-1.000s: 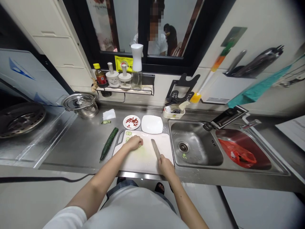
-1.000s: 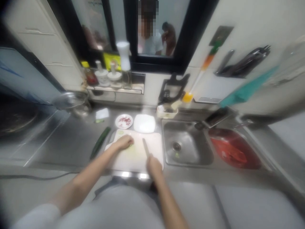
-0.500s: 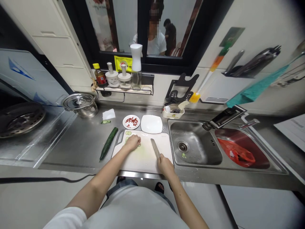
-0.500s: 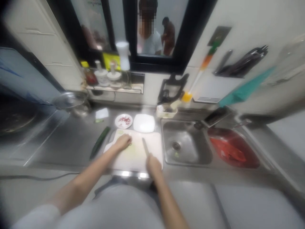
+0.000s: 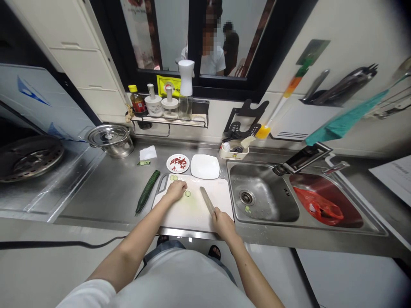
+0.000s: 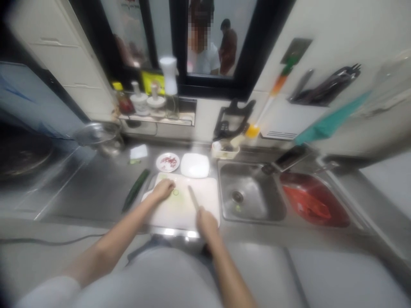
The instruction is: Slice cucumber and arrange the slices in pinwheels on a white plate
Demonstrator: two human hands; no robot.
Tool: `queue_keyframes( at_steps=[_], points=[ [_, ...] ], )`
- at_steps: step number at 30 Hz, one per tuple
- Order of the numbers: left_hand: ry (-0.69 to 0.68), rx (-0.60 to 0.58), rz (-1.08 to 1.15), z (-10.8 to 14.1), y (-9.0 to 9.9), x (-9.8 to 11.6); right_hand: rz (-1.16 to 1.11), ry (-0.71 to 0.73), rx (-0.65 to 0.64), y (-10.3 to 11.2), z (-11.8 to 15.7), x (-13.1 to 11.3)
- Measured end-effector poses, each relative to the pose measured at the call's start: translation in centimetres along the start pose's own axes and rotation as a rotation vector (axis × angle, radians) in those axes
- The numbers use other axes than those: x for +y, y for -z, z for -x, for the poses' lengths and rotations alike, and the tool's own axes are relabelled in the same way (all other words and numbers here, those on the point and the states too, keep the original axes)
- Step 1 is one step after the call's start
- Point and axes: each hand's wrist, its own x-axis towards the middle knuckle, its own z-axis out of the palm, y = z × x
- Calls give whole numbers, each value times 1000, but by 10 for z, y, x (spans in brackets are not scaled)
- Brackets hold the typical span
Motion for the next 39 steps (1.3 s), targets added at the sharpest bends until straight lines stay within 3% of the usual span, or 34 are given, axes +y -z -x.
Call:
queue_keyframes(
  at_steps=[7, 17, 39],
  points=[
    [54, -31, -30, 2, 1, 5, 52, 110, -44, -6, 14, -15],
    [114, -36, -32, 1, 3, 11, 99, 168, -25, -16, 10, -22],
    [154, -51, -29, -2, 2, 9, 189, 197, -94, -2, 1, -19]
  ],
)
